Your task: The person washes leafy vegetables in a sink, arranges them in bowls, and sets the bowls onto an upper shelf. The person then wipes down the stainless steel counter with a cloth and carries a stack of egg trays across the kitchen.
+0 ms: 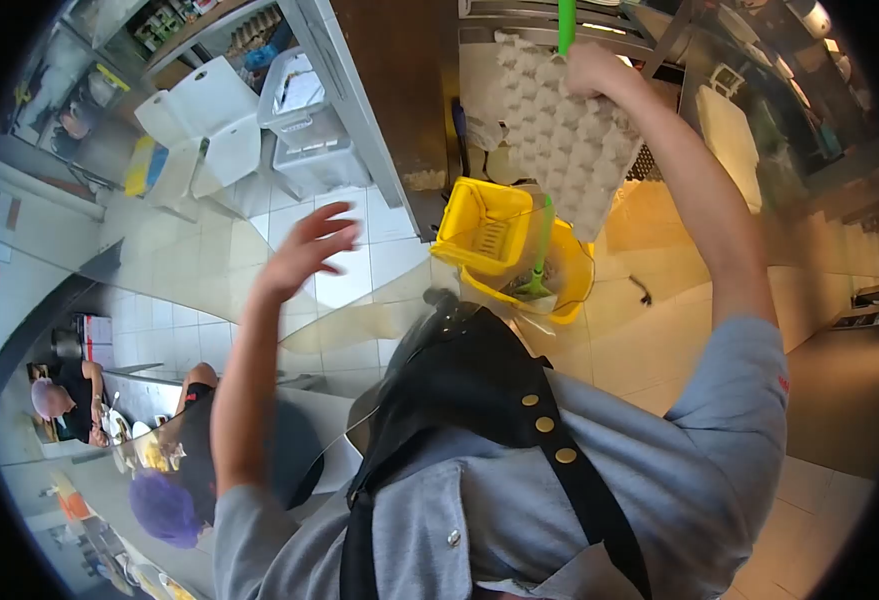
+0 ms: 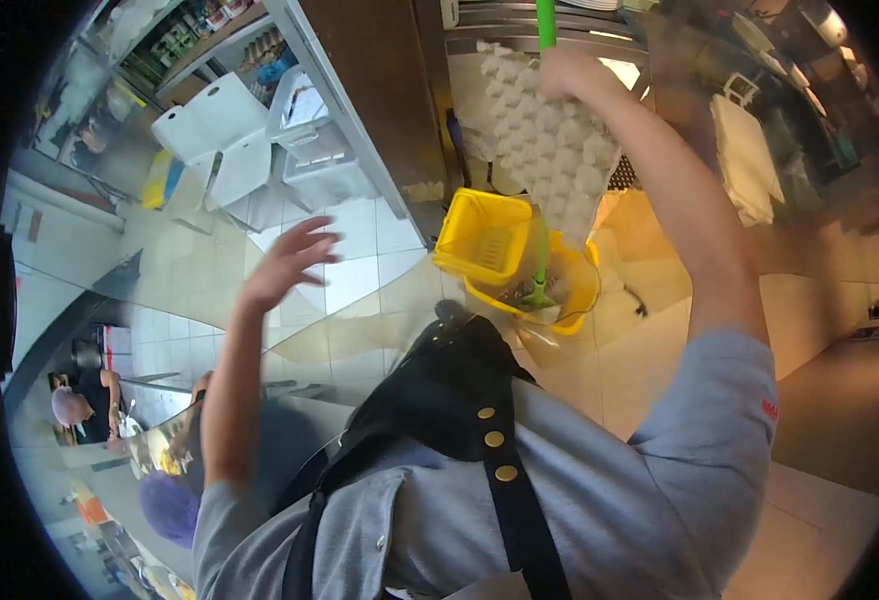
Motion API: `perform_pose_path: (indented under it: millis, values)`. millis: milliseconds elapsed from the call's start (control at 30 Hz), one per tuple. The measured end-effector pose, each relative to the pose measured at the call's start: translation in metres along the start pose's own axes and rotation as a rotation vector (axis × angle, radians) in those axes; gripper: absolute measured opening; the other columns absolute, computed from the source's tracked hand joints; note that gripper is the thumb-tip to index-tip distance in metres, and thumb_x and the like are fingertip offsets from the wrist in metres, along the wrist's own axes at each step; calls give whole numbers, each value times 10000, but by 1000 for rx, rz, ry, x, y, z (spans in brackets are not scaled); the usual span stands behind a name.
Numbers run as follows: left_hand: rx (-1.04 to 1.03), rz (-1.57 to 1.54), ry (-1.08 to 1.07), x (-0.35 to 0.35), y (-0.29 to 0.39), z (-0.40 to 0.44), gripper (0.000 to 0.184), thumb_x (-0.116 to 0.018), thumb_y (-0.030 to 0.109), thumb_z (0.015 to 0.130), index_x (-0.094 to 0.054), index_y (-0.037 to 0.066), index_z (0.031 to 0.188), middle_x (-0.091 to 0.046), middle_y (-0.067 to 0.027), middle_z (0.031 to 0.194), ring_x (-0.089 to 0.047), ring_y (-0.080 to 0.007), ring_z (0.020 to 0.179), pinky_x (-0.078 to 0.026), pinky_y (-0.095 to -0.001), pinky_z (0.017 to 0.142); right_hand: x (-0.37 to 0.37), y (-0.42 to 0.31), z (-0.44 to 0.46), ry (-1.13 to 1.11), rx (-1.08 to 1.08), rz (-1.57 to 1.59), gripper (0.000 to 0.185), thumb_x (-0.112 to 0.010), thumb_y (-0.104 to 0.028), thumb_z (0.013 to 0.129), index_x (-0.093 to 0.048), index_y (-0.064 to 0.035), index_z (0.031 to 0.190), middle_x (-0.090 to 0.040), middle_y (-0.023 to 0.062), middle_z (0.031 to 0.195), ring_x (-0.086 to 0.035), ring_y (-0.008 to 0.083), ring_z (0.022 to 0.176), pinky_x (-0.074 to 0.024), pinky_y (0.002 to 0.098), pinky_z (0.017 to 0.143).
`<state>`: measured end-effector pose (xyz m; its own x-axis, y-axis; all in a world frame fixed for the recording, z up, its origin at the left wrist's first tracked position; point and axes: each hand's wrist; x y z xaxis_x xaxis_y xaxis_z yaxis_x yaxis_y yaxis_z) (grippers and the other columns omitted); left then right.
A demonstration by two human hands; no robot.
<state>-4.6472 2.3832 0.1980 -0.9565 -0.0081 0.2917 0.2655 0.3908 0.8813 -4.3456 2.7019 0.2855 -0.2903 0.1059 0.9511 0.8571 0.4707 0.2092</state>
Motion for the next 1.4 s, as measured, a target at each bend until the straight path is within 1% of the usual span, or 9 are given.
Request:
perform_pose_path:
  millis: [100,200,400,467,600,733,1000,1267,1400]
  values:
    - [-155,59,-33,-46,22,78,693,-648,409,841,-385,68,1384,-520,-135,1293,-548,-213,1106,-537,-380,695,0,-11,-1,-64,103,89,576,-651,-356,721,-594,22,1151,-576,214,1203,-562,359,1106,-475,431,894]
    - [-66,308,-228,-63,42,127,895,-688,544,742,-336,54,1404,-479,-179,1340,-514,-307,1175,-496,-441,847,4,-27,-2,33,86,187,721,-675,-465,697,-542,-36,1260,-516,199,1299,-509,336,1184,-442,428,942]
    - [277,1042,-436,-25,-204,161,1303,-720,730,536,-155,6,1461,-326,-231,1449,-318,-368,1344,-293,-433,1098,-7,-36,27,243,-3,224,605,-738,-445,643,-631,-99,1129,-633,125,1144,-602,282,1065,-491,409,876]
    - [448,1038,-566,5,-194,95,1254,-734,699,552,-202,2,1448,-361,-223,1431,-319,-366,1343,-300,-414,1096,4,-34,24,93,-28,189,493,-764,-376,645,-683,-94,1042,-658,101,1098,-621,266,1041,-507,401,856]
    - [940,718,-580,32,-167,-3,605,-622,543,806,-605,1,1073,-630,-174,1083,-674,-280,781,-546,-397,648,0,-37,20,137,-32,191,497,-753,-378,671,-674,-91,1069,-657,103,1097,-619,264,1044,-507,402,854]
    - [908,468,-545,39,-192,-44,423,-536,398,929,-634,9,793,-673,-121,723,-673,-221,585,-512,-279,439,-1,-46,22,97,-20,167,471,-742,-382,692,-679,-94,1059,-665,103,1074,-629,261,1023,-503,403,862]
    - [930,215,-462,49,-197,-134,361,-560,325,918,-559,48,686,-582,-62,565,-615,-162,468,-418,-252,361,5,-40,15,151,-101,155,284,-692,-350,685,-720,-103,821,-695,62,916,-664,225,892,-525,368,767]
    - [857,257,-468,58,-18,-242,225,-555,189,924,-619,22,788,-579,-26,565,-592,-105,474,-420,-247,413,-21,43,22,279,-223,215,375,-716,-403,701,-689,-51,826,-689,144,813,-677,278,726,-527,404,667]
    - [777,161,-298,51,-21,-230,146,-539,139,910,-619,17,901,-575,-36,572,-572,-108,462,-440,-254,440,-29,18,23,-181,90,101,479,-764,-447,665,-651,-20,849,-675,148,751,-660,280,683,-519,399,616]
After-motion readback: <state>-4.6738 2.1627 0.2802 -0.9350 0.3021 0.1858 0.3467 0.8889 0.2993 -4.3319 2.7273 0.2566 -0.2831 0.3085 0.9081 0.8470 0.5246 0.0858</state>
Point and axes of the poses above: each hand's wrist, its own z-axis towards the middle knuckle, its own x-axis out of the back of the hand, y = z × x
